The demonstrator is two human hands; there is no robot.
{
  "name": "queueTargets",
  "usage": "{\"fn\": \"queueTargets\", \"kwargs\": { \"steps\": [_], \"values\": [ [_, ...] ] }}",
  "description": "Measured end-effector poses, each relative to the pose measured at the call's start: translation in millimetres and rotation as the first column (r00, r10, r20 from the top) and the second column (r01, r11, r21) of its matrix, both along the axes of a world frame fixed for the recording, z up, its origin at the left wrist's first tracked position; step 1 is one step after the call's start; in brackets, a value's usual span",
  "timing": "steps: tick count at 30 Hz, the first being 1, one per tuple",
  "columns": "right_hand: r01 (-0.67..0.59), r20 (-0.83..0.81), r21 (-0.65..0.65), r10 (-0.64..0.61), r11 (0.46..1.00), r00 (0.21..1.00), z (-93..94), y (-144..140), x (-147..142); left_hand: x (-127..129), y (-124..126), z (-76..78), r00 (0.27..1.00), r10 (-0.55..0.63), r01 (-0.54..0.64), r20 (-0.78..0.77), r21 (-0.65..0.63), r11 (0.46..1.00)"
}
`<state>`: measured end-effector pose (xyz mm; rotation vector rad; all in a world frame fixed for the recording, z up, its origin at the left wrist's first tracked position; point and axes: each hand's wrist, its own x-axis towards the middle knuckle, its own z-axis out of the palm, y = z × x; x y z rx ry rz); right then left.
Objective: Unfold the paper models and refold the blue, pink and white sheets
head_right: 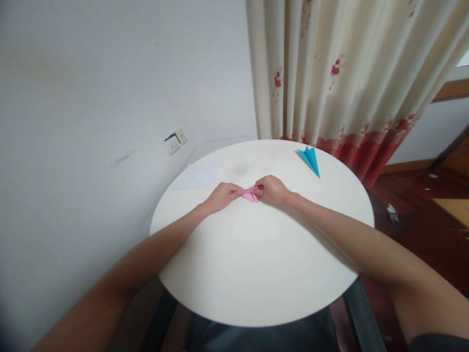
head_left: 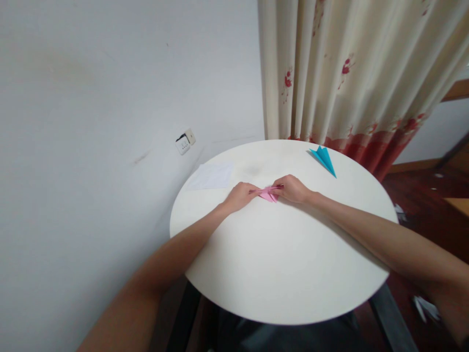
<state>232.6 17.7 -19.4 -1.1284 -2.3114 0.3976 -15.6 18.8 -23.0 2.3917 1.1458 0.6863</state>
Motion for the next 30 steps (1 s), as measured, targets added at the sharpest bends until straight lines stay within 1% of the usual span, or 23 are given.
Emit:
{"fn": "queueTargets", "kwargs": {
  "steps": [2, 4, 6, 8, 11, 14, 17, 21, 23, 26, 28, 30],
  "values": [
    [0.018, -0.15, -0.015, -0.02, 1.0, 0.989, -1.5, 3, 0, 2, -2, 2.1, 0.993, 0.064, -0.059, 0.098, -0.049, 0.997],
    [0.021, -0.347, -0.077, -0.046, 0.997, 0.937, -2.9, 6, -1, 3, -4, 3.5, 0.973, 0.125, -0.103, 0.195, -0.12, 0.987],
    [0.003, -0.511, -0.172, -0.092, 0.985, 0.855, -3.4, 9, -2, 3, -7, 4.5, 0.953, 0.153, -0.099, 0.262, -0.205, 0.974],
    [-0.027, -0.598, -0.259, -0.138, 0.966, 0.789, -2.3, 10, -4, 2, -9, 5.7, 0.944, 0.149, -0.061, 0.293, -0.292, 0.955],
    [-0.057, -0.627, -0.338, -0.18, 0.939, 0.758, 0.6, 5, -8, 2, -13, 8.0, 0.95, 0.103, 0.016, 0.296, -0.375, 0.927],
    [-0.088, -0.618, -0.387, -0.187, 0.918, 0.764, 0.5, -1, -12, 2, -13, 9.9, 0.956, 0.051, 0.07, 0.288, -0.396, 0.916],
    [-0.139, -0.623, -0.403, -0.16, 0.904, 0.766, -3.8, -7, -18, 4, -13, 10.6, 0.969, 0.049, 0.053, 0.243, -0.394, 0.917],
    [-0.204, -0.677, -0.408, -0.145, 0.89, 0.722, -9.5, -11, -24, 8, -14, 10.3, 0.975, 0.064, 0.026, 0.213, -0.396, 0.918],
    [-0.187, -0.69, -0.402, -0.162, 0.896, 0.705, -9.7, -11, -26, 9, -15, 9.6, 0.975, 0.066, 0.026, 0.212, -0.407, 0.913],
    [-0.129, -0.707, -0.386, -0.203, 0.913, 0.678, -6.8, -10, -27, 9, -16, 9.0, 0.974, 0.064, 0.035, 0.219, -0.42, 0.907],
    [-0.085, -0.728, -0.373, -0.234, 0.924, 0.645, -3.7, -8, -25, 7, -17, 9.5, 0.971, 0.069, 0.041, 0.231, -0.439, 0.898],
    [-0.02, -0.753, -0.363, -0.28, 0.932, 0.595, -0.4, -4, -22, 6, -18, 10.6, 0.967, 0.079, 0.043, 0.241, -0.464, 0.885]
  ]
}}
